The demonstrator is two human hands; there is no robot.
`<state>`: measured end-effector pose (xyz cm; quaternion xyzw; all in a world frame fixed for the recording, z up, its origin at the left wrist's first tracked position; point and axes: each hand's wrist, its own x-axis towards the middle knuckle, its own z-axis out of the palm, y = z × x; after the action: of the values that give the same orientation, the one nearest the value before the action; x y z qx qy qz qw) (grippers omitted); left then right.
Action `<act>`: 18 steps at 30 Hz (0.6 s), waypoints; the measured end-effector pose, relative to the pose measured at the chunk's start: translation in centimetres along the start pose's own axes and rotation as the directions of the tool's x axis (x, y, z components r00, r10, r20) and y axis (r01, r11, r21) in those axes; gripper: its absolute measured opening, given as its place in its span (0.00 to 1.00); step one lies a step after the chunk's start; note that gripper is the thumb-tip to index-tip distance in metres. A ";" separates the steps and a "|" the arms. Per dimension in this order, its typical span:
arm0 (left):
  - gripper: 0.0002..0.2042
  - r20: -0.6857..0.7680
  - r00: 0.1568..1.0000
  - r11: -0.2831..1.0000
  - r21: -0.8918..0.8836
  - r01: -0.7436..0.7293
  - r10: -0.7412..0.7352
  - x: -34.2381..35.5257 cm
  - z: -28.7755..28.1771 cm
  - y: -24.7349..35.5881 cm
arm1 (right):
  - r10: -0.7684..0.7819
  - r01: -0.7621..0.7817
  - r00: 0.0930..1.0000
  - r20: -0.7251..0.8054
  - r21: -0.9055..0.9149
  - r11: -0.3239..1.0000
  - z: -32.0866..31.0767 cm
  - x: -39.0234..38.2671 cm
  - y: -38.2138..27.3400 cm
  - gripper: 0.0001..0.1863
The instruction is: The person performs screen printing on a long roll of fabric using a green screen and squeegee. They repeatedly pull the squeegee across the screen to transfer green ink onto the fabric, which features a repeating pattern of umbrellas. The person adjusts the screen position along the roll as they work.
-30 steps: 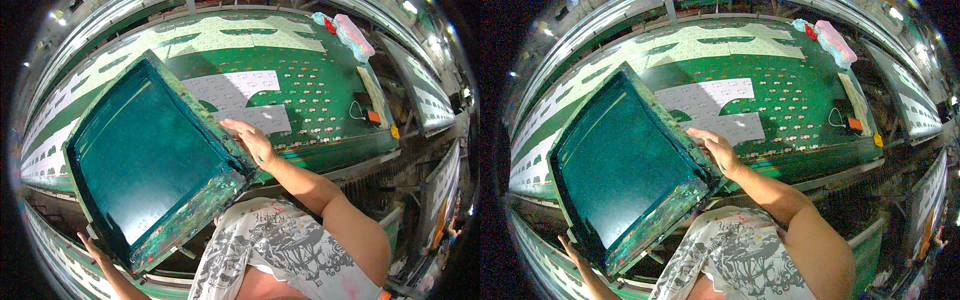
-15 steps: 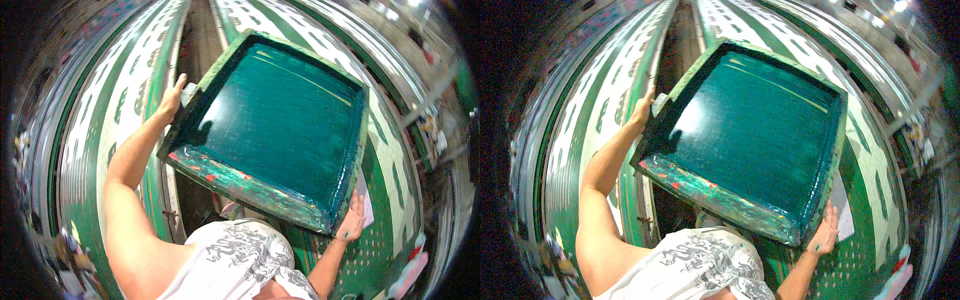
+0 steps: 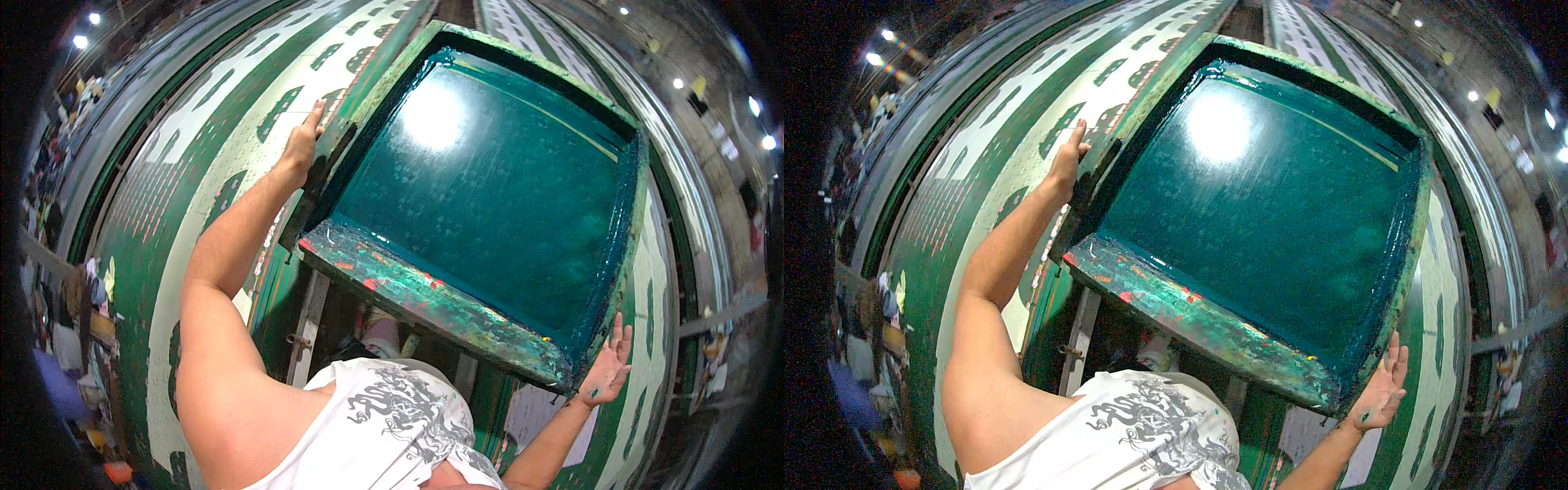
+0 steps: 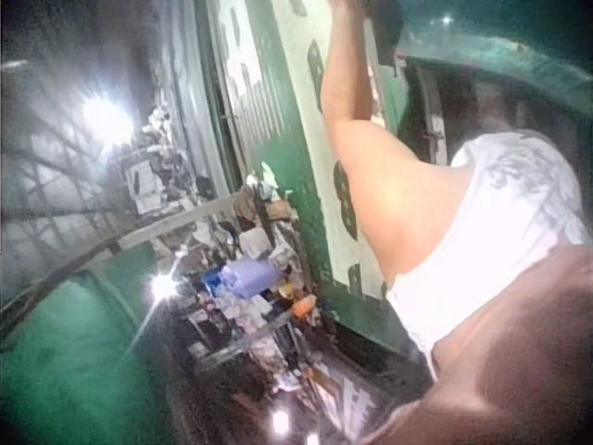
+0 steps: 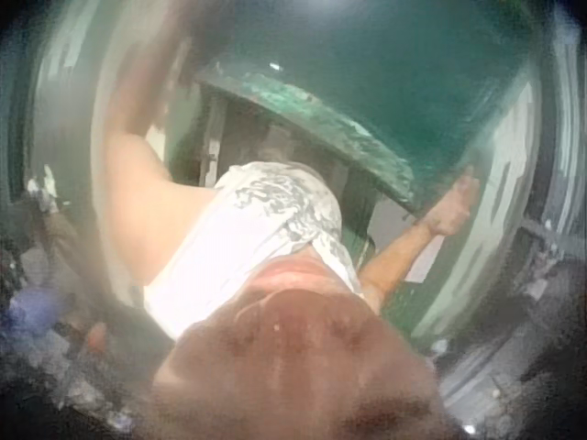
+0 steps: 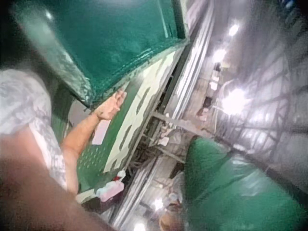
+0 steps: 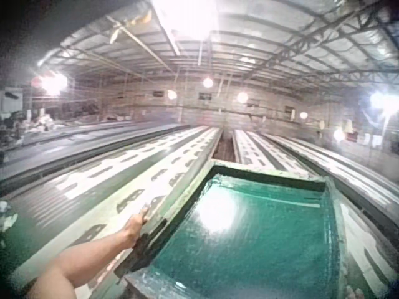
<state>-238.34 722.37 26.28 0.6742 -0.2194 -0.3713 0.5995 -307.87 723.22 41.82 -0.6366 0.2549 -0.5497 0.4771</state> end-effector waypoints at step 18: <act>0.59 -0.124 0.973 0.917 -0.328 -0.226 0.195 -9.3 -9.2 1.1 | -0.112 -0.012 0.900 0.421 0.280 0.960 0.0 7.8 1.0 0.46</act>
<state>-236.97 734.97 29.59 0.5489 -0.1963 -0.3067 0.7524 -305.59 716.23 44.51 -0.6765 0.0469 -0.4367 0.5911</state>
